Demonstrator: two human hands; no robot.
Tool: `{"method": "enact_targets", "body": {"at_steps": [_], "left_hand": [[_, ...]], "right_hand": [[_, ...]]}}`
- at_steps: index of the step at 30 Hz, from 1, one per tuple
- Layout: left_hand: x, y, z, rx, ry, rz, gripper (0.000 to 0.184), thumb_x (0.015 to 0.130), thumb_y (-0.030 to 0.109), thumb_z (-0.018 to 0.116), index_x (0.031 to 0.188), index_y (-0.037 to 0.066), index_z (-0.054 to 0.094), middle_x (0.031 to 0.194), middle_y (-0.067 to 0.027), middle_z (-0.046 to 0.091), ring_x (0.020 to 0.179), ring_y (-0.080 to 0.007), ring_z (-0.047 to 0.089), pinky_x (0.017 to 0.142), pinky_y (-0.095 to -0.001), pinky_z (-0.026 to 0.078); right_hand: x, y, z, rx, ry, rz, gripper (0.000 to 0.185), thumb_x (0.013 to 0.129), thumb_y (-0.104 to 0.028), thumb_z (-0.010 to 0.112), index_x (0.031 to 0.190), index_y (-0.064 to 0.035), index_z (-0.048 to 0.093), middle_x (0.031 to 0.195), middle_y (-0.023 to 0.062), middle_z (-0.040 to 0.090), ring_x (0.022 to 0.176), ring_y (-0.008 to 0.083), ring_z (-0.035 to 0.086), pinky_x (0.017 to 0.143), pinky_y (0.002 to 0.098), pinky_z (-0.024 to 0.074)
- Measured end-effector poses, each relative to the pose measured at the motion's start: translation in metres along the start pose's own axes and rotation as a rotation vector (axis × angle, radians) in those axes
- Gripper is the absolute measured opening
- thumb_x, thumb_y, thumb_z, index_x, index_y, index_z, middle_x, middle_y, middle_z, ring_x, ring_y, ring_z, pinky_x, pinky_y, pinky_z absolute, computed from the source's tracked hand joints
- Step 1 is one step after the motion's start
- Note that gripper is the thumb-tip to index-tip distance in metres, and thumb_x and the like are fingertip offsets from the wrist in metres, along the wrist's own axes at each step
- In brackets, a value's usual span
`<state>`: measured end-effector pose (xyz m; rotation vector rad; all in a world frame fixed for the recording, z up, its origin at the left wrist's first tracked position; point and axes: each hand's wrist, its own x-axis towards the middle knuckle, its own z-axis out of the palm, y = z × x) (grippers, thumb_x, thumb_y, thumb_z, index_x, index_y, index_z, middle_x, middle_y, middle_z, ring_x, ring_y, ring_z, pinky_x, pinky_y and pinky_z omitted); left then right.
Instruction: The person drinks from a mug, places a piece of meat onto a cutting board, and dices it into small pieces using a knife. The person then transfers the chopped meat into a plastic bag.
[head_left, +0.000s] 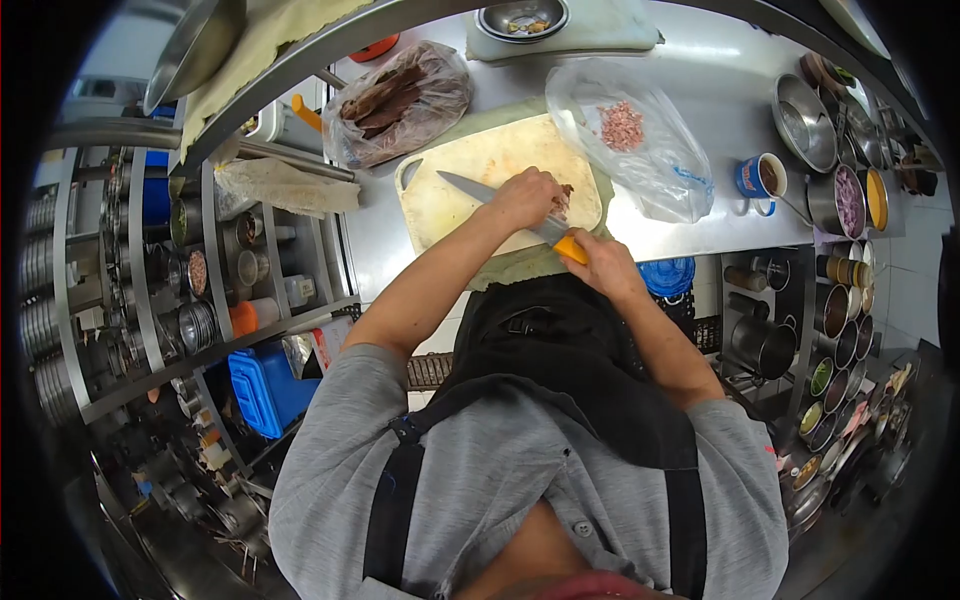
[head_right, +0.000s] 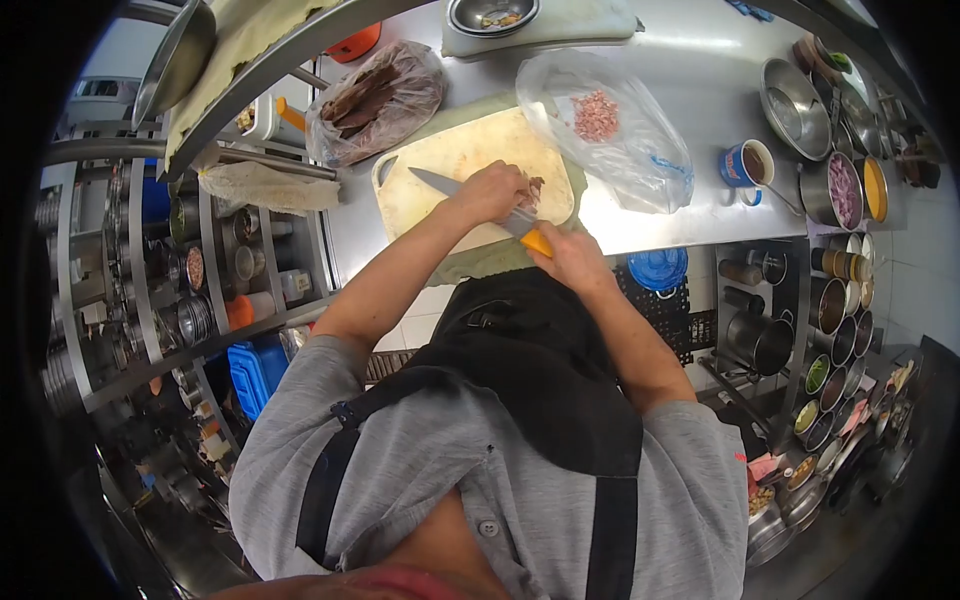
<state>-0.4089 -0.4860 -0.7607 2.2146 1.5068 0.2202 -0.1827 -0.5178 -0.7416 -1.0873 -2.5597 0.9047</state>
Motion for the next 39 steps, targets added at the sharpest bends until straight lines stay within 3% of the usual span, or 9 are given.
{"method": "enact_targets", "body": {"at_steps": [6, 12, 15, 18, 21, 28, 31, 36, 39], "left_hand": [[0.009, 0.013, -0.031, -0.05, -0.067, -0.117, 0.019, 0.083, 0.011, 0.067, 0.1, 0.008, 0.075, 0.106, -0.0129, 0.07, 0.103, -0.0333, 0.064, 0.093, -0.0436, 0.051], [0.008, 0.004, -0.092, -0.124, 0.372, -0.032, 0.019, 0.083, 0.007, 0.065, 0.1, 0.003, 0.073, 0.107, -0.015, 0.071, 0.102, -0.0357, 0.064, 0.093, -0.0434, 0.051], [0.01, 0.0, -0.079, -0.055, 0.278, -0.071, 0.022, 0.084, 0.005, 0.059, 0.101, 0.001, 0.073, 0.103, -0.0178, 0.071, 0.1, -0.0371, 0.064, 0.095, -0.0437, 0.051], [0.011, 0.002, -0.04, -0.033, -0.028, 0.103, 0.036, 0.081, 0.009, 0.063, 0.116, 0.002, 0.068, 0.127, -0.0144, 0.063, 0.122, -0.0343, 0.055, 0.1, -0.0434, 0.049], [-0.001, 0.007, -0.004, 0.201, -0.043, 0.271, 0.047, 0.079, 0.011, 0.067, 0.126, 0.005, 0.062, 0.139, -0.0101, 0.054, 0.134, -0.032, 0.045, 0.105, -0.0436, 0.045], [-0.016, -0.014, 0.014, 0.066, 0.022, 0.351, 0.047, 0.082, 0.018, 0.072, 0.126, 0.005, 0.061, 0.136, -0.0119, 0.055, 0.131, -0.0326, 0.047, 0.106, -0.0425, 0.043], [-0.025, -0.011, 0.021, 0.064, 0.125, 0.325, 0.043, 0.083, 0.019, 0.072, 0.123, 0.005, 0.063, 0.132, -0.0116, 0.057, 0.126, -0.0319, 0.05, 0.103, -0.0424, 0.044], [-0.02, 0.005, 0.047, 0.075, 0.434, -0.135, 0.045, 0.082, 0.026, 0.074, 0.121, 0.004, 0.064, 0.124, -0.0118, 0.06, 0.116, -0.0327, 0.054, 0.094, -0.0443, 0.047], [-0.022, 0.027, 0.039, 0.073, 0.407, -0.304, 0.048, 0.081, 0.031, 0.076, 0.119, 0.005, 0.064, 0.122, -0.0127, 0.06, 0.115, -0.0337, 0.054, 0.09, -0.045, 0.047]], "right_hand": [[-0.038, 0.01, 0.004, 0.126, 0.014, 0.059, 0.036, 0.085, -0.027, 0.075, 0.113, -0.0098, 0.061, 0.081, 0.0196, 0.069, 0.078, 0.0416, 0.068, 0.068, 0.0503, 0.0541], [-0.087, 0.019, -0.005, 0.288, 0.137, 0.261, 0.033, 0.089, -0.023, 0.071, 0.116, -0.0055, 0.061, 0.083, 0.0228, 0.069, 0.078, 0.0409, 0.068, 0.068, 0.0464, 0.0536], [-0.098, 0.026, -0.007, 0.418, 0.168, 0.439, 0.032, 0.092, -0.023, 0.068, 0.116, -0.0033, 0.062, 0.082, 0.0226, 0.069, 0.073, 0.0377, 0.068, 0.065, 0.0422, 0.0516], [-0.1, 0.029, -0.007, 0.484, 0.194, 0.555, 0.03, 0.094, -0.023, 0.066, 0.115, -0.0023, 0.063, 0.079, 0.0221, 0.068, 0.066, 0.0349, 0.066, 0.062, 0.0399, 0.0488], [-0.097, 0.029, -0.007, 0.493, 0.236, 0.522, 0.03, 0.094, -0.024, 0.065, 0.115, -0.0023, 0.063, 0.075, 0.0219, 0.067, 0.063, 0.0345, 0.064, 0.06, 0.0404, 0.0475], [-0.095, 0.021, -0.003, 0.462, 0.206, 0.568, 0.032, 0.094, -0.027, 0.065, 0.115, -0.0038, 0.064, 0.074, 0.021, 0.066, 0.063, 0.035, 0.063, 0.06, 0.0415, 0.0474], [-0.096, 0.018, 0.003, 0.487, 0.178, 0.588, 0.033, 0.094, -0.028, 0.065, 0.117, -0.0048, 0.064, 0.075, 0.0219, 0.067, 0.065, 0.0366, 0.064, 0.062, 0.0428, 0.0479], [-0.089, 0.013, 0.003, 0.485, 0.155, 0.566, 0.035, 0.094, -0.029, 0.066, 0.119, -0.0048, 0.065, 0.083, 0.0246, 0.069, 0.076, 0.0393, 0.069, 0.068, 0.0435, 0.0513], [-0.077, 0.014, 0.0, 0.455, 0.1, 0.579, 0.036, 0.095, -0.032, 0.065, 0.12, -0.0051, 0.065, 0.084, 0.0237, 0.07, 0.076, 0.0396, 0.068, 0.069, 0.0435, 0.0518]]}}
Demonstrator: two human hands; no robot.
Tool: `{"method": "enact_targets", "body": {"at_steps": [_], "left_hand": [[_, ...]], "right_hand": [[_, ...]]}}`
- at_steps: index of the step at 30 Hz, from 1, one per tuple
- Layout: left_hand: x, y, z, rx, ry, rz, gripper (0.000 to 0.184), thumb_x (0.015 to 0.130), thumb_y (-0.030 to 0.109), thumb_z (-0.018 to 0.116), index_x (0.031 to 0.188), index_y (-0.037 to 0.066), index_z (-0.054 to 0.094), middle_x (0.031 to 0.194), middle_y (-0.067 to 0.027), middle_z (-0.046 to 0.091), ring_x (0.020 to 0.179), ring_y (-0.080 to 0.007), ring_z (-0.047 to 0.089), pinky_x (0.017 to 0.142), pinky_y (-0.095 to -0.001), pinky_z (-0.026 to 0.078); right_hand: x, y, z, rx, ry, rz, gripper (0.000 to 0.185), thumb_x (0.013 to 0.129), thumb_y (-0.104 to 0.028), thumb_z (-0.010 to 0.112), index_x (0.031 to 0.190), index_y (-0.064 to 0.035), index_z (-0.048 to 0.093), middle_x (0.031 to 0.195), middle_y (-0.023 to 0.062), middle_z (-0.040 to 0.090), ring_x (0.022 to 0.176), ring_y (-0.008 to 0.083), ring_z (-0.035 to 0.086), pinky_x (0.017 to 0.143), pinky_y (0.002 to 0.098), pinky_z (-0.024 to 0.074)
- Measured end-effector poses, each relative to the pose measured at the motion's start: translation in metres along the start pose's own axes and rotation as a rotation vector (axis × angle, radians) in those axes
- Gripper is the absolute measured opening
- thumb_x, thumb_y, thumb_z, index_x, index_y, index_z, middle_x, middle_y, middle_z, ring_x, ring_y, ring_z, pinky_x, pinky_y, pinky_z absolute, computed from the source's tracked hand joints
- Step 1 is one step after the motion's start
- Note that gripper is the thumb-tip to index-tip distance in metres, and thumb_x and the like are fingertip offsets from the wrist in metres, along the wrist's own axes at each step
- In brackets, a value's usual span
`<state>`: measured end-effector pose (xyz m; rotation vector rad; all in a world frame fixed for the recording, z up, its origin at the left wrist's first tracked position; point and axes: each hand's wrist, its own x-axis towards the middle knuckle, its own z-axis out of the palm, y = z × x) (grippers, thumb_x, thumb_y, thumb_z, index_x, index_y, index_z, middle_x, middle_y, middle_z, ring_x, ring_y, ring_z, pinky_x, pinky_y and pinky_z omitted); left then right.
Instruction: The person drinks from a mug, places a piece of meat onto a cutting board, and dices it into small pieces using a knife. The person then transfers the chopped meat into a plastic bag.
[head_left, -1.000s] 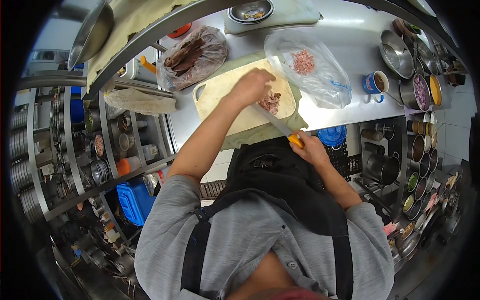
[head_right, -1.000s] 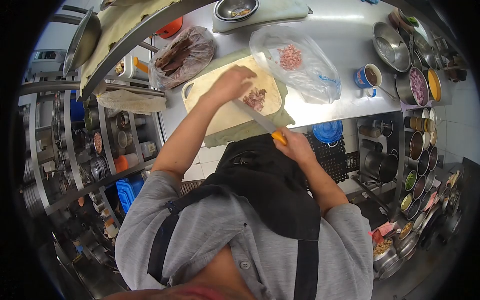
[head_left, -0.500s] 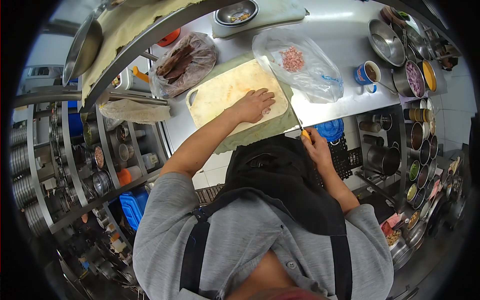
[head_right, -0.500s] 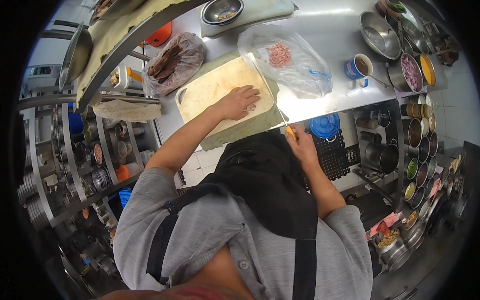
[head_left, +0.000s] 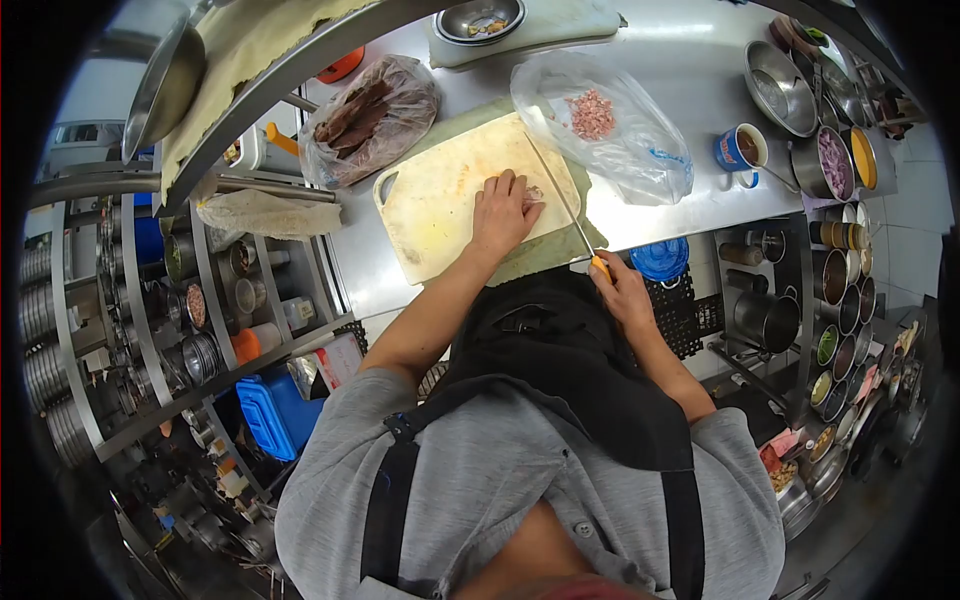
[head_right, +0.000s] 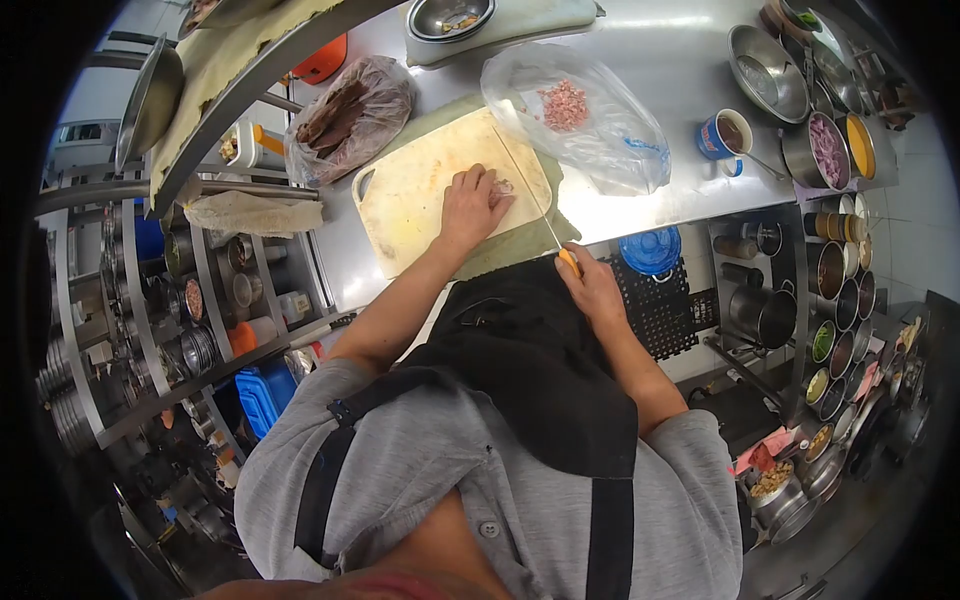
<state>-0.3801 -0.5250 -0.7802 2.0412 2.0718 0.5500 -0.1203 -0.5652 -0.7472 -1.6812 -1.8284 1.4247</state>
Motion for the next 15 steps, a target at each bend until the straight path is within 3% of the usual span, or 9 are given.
{"method": "enact_targets", "body": {"at_steps": [4, 6, 10, 12, 15], "left_hand": [[-0.004, -0.003, -0.012, 0.021, -0.008, 0.0, 0.05, 0.08, 0.032, 0.075, 0.121, 0.006, 0.064, 0.124, -0.0117, 0.059, 0.116, -0.0335, 0.054, 0.088, -0.0452, 0.048], [0.0, -0.009, -0.016, -0.001, 0.089, 0.094, 0.042, 0.081, 0.029, 0.075, 0.114, 0.006, 0.067, 0.117, -0.0115, 0.063, 0.111, -0.0335, 0.056, 0.088, -0.0455, 0.048], [0.01, -0.029, 0.003, -0.138, 0.057, 0.114, 0.03, 0.081, 0.025, 0.074, 0.104, 0.005, 0.07, 0.105, -0.0116, 0.067, 0.103, -0.0336, 0.059, 0.088, -0.0439, 0.049], [0.014, -0.028, 0.0, -0.188, 0.008, 0.184, 0.02, 0.081, 0.02, 0.073, 0.093, 0.004, 0.072, 0.096, -0.0121, 0.067, 0.098, -0.0333, 0.06, 0.089, -0.042, 0.05], [0.01, -0.026, 0.001, -0.196, 0.013, 0.173, 0.015, 0.081, 0.016, 0.073, 0.09, 0.004, 0.071, 0.097, -0.0117, 0.067, 0.097, -0.0328, 0.059, 0.087, -0.0413, 0.049]], "right_hand": [[0.012, -0.005, 0.004, -0.006, -0.009, -0.012, 0.037, 0.097, -0.034, 0.063, 0.121, -0.0054, 0.065, 0.081, 0.0226, 0.069, 0.073, 0.0389, 0.067, 0.069, 0.0439, 0.0511], [0.015, -0.019, 0.002, 0.031, -0.076, 0.05, 0.039, 0.099, -0.037, 0.059, 0.121, -0.005, 0.066, 0.079, 0.0225, 0.068, 0.074, 0.0385, 0.067, 0.069, 0.0448, 0.0507], [0.029, -0.027, 0.009, -0.029, -0.12, 0.07, 0.039, 0.1, -0.037, 0.056, 0.12, -0.0041, 0.065, 0.079, 0.0224, 0.068, 0.077, 0.0389, 0.068, 0.071, 0.0461, 0.0509], [0.038, -0.014, 0.02, -0.036, -0.053, -0.106, 0.038, 0.102, -0.033, 0.056, 0.122, -0.0018, 0.066, 0.063, 0.0078, 0.062, 0.046, 0.0164, 0.057, 0.048, 0.0323, 0.0459], [0.044, -0.015, 0.021, -0.073, -0.05, -0.144, 0.038, 0.102, -0.033, 0.056, 0.121, -0.002, 0.066, 0.063, 0.008, 0.063, 0.046, 0.0163, 0.057, 0.049, 0.033, 0.0462]]}}
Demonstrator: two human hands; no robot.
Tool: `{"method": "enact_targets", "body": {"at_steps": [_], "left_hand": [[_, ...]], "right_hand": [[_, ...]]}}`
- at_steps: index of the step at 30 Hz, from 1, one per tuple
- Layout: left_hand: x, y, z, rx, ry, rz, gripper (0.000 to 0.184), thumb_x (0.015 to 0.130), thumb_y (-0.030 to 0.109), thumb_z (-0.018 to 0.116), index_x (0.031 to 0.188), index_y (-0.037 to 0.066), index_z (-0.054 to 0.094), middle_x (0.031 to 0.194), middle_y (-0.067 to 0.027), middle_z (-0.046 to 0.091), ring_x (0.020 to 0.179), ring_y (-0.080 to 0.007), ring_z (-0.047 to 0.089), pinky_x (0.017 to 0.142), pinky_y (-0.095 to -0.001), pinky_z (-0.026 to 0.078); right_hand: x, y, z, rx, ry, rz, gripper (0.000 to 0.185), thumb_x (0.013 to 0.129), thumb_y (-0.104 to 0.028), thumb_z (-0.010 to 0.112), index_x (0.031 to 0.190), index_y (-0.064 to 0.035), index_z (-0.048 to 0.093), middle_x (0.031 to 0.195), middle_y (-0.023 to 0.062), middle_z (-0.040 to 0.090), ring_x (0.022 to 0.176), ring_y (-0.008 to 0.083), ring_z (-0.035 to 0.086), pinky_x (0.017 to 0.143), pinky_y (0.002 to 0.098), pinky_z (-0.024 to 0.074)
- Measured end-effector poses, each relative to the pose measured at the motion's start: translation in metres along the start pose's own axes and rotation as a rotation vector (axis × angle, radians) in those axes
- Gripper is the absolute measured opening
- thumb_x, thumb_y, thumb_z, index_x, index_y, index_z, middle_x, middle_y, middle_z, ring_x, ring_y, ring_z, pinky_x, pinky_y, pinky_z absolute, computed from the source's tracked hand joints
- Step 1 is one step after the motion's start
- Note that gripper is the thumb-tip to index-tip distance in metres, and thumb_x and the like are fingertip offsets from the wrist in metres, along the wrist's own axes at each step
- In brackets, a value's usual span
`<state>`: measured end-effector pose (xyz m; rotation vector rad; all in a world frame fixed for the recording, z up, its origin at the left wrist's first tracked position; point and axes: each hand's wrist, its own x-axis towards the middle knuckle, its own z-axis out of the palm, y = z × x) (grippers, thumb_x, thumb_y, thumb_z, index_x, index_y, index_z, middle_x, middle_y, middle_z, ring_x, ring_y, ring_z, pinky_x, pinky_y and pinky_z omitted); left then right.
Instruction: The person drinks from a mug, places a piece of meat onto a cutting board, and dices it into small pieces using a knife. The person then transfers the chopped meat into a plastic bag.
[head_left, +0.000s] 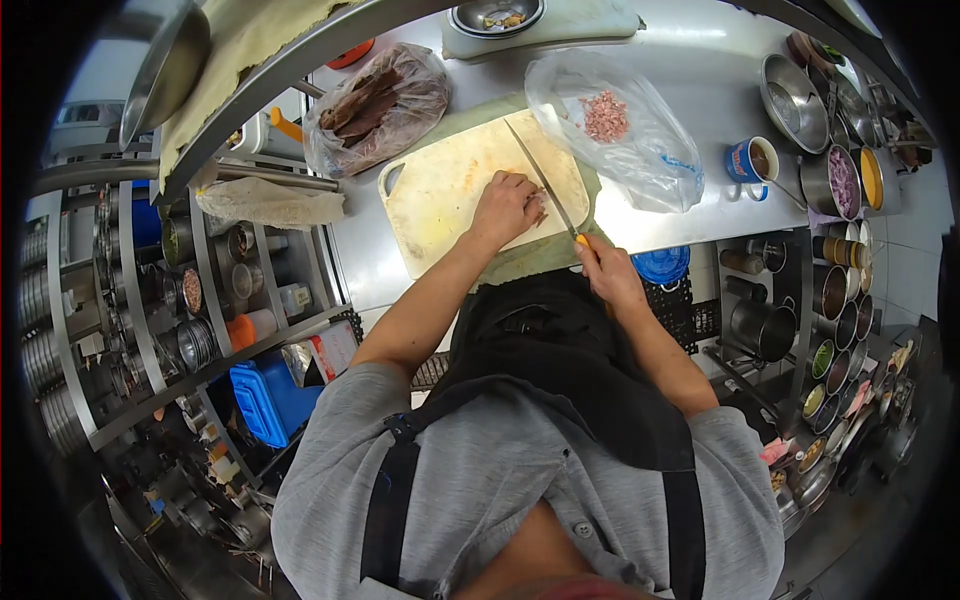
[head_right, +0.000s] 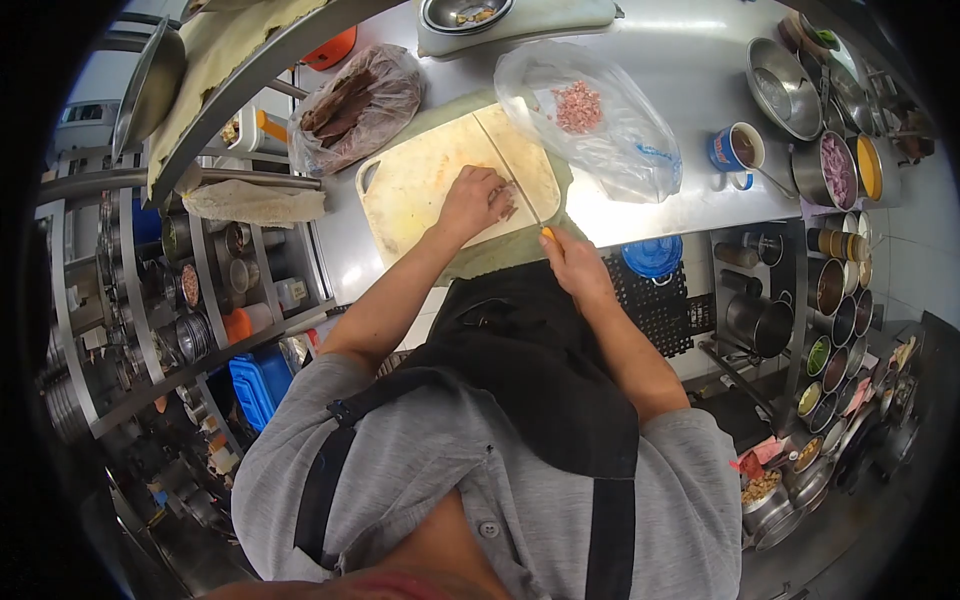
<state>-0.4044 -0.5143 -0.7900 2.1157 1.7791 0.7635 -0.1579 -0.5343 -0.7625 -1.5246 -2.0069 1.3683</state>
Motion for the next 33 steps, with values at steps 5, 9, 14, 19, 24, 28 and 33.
{"method": "enact_targets", "body": {"at_steps": [5, 9, 14, 19, 24, 28, 33], "left_hand": [[0.0, 0.001, 0.003, -0.009, 0.024, 0.026, 0.013, 0.08, 0.013, 0.072, 0.088, 0.003, 0.07, 0.095, -0.0115, 0.067, 0.094, -0.0324, 0.059, 0.087, -0.0406, 0.049], [0.0, 0.0, 0.008, 0.008, 0.061, 0.053, 0.014, 0.078, 0.011, 0.071, 0.088, 0.002, 0.069, 0.094, -0.0113, 0.066, 0.094, -0.0321, 0.058, 0.087, -0.0401, 0.049], [-0.001, -0.001, 0.008, 0.021, 0.052, 0.03, 0.014, 0.078, 0.011, 0.071, 0.089, 0.002, 0.069, 0.097, -0.0121, 0.066, 0.097, -0.0325, 0.059, 0.088, -0.0407, 0.049], [-0.004, 0.001, -0.004, -0.045, 0.144, -0.034, 0.014, 0.081, 0.014, 0.071, 0.089, 0.002, 0.068, 0.095, -0.0134, 0.066, 0.099, -0.0335, 0.06, 0.088, -0.042, 0.049], [-0.004, -0.004, -0.006, -0.061, 0.048, -0.028, 0.015, 0.083, 0.014, 0.071, 0.092, 0.003, 0.067, 0.094, -0.0142, 0.065, 0.095, -0.0348, 0.06, 0.086, -0.0423, 0.049], [-0.007, -0.003, 0.001, -0.101, 0.074, -0.015, 0.014, 0.082, 0.011, 0.07, 0.092, 0.003, 0.066, 0.094, -0.0138, 0.066, 0.095, -0.0346, 0.06, 0.085, -0.0424, 0.05], [-0.007, -0.002, -0.005, -0.019, 0.029, -0.023, 0.014, 0.08, 0.012, 0.069, 0.092, 0.004, 0.068, 0.096, -0.0112, 0.066, 0.097, -0.0316, 0.059, 0.084, -0.0414, 0.05]], "right_hand": [[0.008, -0.007, -0.001, -0.04, -0.003, -0.078, 0.037, 0.102, -0.032, 0.056, 0.12, -0.0011, 0.066, 0.067, 0.0143, 0.064, 0.057, 0.0241, 0.063, 0.058, 0.0373, 0.0498], [0.029, -0.025, 0.003, -0.151, 0.016, -0.147, 0.035, 0.101, -0.032, 0.057, 0.118, -0.003, 0.067, 0.08, 0.0261, 0.067, 0.076, 0.0429, 0.067, 0.069, 0.0454, 0.0515], [0.054, -0.031, 0.014, -0.112, 0.023, -0.115, 0.033, 0.1, -0.032, 0.058, 0.114, -0.0038, 0.067, 0.084, 0.029, 0.066, 0.083, 0.0479, 0.064, 0.071, 0.051, 0.0503], [0.041, -0.036, -0.002, -0.063, -0.002, -0.069, 0.032, 0.1, -0.031, 0.057, 0.112, -0.0032, 0.065, 0.084, 0.0288, 0.066, 0.083, 0.0479, 0.064, 0.071, 0.0531, 0.0495], [0.037, -0.037, -0.005, -0.006, -0.106, -0.026, 0.032, 0.101, -0.032, 0.056, 0.114, -0.0044, 0.065, 0.085, 0.0286, 0.066, 0.085, 0.0473, 0.064, 0.073, 0.0537, 0.0493], [0.054, -0.034, 0.017, -0.151, -0.07, -0.058, 0.033, 0.101, -0.034, 0.055, 0.114, -0.0057, 0.065, 0.084, 0.0278, 0.066, 0.084, 0.0472, 0.064, 0.073, 0.0541, 0.05], [0.064, -0.017, 0.03, -0.16, 0.002, -0.084, 0.035, 0.101, -0.039, 0.053, 0.117, -0.0103, 0.065, 0.085, 0.0264, 0.068, 0.084, 0.0471, 0.065, 0.072, 0.0549, 0.0505]]}}
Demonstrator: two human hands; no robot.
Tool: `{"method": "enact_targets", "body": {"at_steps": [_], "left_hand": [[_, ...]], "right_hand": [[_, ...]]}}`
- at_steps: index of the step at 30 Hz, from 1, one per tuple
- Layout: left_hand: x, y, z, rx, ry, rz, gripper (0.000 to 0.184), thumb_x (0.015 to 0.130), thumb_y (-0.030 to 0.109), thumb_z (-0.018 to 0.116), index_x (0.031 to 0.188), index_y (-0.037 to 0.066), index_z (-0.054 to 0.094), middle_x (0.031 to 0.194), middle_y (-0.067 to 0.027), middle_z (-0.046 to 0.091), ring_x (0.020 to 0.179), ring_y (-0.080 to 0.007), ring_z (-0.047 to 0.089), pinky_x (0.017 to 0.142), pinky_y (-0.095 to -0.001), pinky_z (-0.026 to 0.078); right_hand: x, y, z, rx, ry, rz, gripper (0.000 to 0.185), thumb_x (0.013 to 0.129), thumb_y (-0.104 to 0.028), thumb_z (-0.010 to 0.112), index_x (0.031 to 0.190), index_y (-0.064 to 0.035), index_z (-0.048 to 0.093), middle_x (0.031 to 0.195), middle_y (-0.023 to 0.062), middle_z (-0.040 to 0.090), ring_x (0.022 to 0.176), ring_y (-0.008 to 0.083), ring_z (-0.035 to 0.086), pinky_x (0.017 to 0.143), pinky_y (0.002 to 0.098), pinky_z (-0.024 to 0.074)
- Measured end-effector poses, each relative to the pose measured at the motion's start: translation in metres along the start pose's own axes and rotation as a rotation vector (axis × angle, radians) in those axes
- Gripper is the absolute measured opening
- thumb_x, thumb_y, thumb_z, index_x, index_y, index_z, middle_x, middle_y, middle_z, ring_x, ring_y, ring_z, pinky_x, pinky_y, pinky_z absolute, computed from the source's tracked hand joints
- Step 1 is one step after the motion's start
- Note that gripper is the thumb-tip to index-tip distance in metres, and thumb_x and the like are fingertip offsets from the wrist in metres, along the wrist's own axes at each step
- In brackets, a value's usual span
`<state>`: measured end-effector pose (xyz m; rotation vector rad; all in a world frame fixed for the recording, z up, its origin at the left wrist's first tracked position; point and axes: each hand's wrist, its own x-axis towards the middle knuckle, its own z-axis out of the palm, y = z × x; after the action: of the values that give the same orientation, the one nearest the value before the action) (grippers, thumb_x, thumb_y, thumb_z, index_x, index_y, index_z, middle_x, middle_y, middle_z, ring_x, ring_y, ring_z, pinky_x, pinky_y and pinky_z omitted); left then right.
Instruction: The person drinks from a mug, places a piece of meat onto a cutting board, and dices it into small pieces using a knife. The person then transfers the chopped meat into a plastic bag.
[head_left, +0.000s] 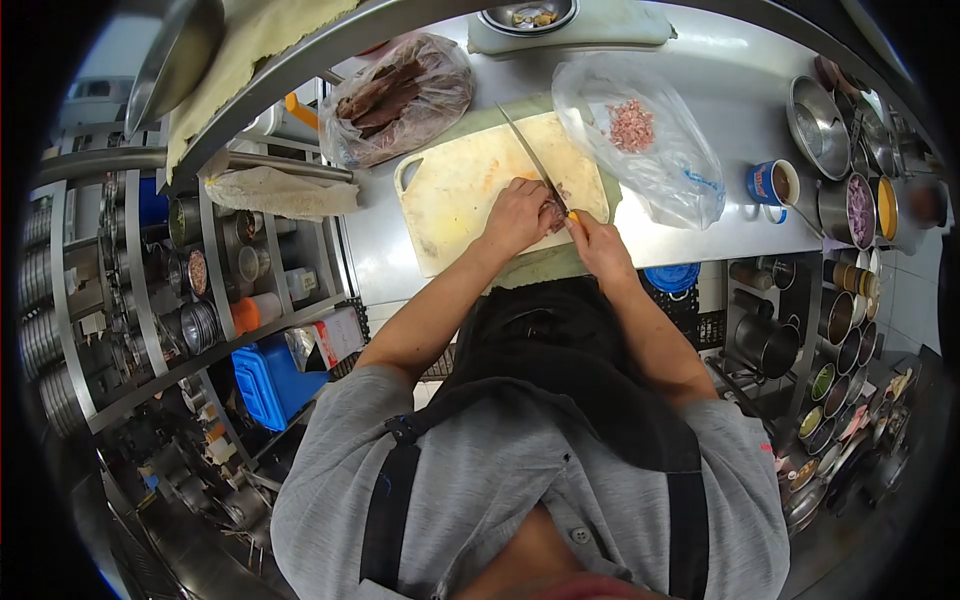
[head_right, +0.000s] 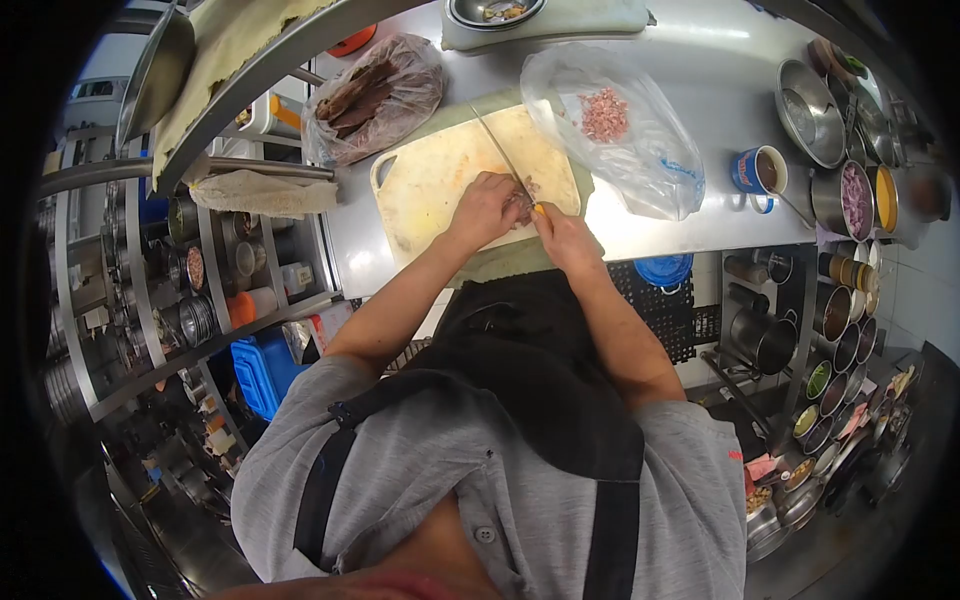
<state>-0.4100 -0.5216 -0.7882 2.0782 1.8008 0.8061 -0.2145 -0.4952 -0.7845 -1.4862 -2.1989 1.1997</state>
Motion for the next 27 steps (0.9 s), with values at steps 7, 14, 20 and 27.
{"method": "enact_targets", "body": {"at_steps": [7, 14, 20, 27], "left_hand": [[-0.001, -0.008, -0.005, 0.026, 0.002, 0.026, 0.014, 0.077, 0.012, 0.071, 0.088, 0.003, 0.067, 0.092, -0.0109, 0.067, 0.093, -0.0318, 0.06, 0.082, -0.0415, 0.05], [-0.008, -0.004, -0.008, 0.012, 0.007, -0.105, 0.028, 0.08, 0.022, 0.075, 0.097, 0.0, 0.068, 0.1, -0.0154, 0.065, 0.099, -0.0342, 0.059, 0.087, -0.0426, 0.05], [-0.016, 0.021, -0.005, 0.071, -0.014, -0.073, 0.053, 0.077, 0.026, 0.079, 0.117, -0.004, 0.061, 0.117, -0.0229, 0.057, 0.11, -0.0399, 0.054, 0.096, -0.0457, 0.047], [-0.026, 0.02, 0.01, 0.077, -0.004, -0.056, 0.058, 0.078, 0.022, 0.078, 0.123, -0.005, 0.055, 0.123, -0.024, 0.053, 0.114, -0.0408, 0.05, 0.1, -0.0468, 0.045]], "right_hand": [[-0.002, -0.005, -0.004, 0.043, 0.037, -0.032, 0.032, 0.1, -0.031, 0.059, 0.114, -0.003, 0.066, 0.078, 0.0273, 0.066, 0.078, 0.0462, 0.065, 0.068, 0.0495, 0.0506], [-0.013, -0.011, -0.02, 0.082, 0.025, -0.075, 0.035, 0.1, -0.032, 0.058, 0.116, -0.0029, 0.066, 0.073, 0.024, 0.065, 0.068, 0.0404, 0.066, 0.064, 0.0436, 0.0508], [-0.028, -0.01, -0.032, 0.152, -0.065, 0.084, 0.033, 0.1, -0.032, 0.058, 0.116, -0.0037, 0.065, 0.088, 0.0277, 0.068, 0.087, 0.0467, 0.065, 0.075, 0.0503, 0.0505], [-0.041, -0.003, -0.032, 0.15, -0.077, 0.102, 0.034, 0.1, -0.03, 0.058, 0.118, -0.0029, 0.065, 0.094, 0.0283, 0.068, 0.092, 0.0467, 0.065, 0.078, 0.0496, 0.0509]]}}
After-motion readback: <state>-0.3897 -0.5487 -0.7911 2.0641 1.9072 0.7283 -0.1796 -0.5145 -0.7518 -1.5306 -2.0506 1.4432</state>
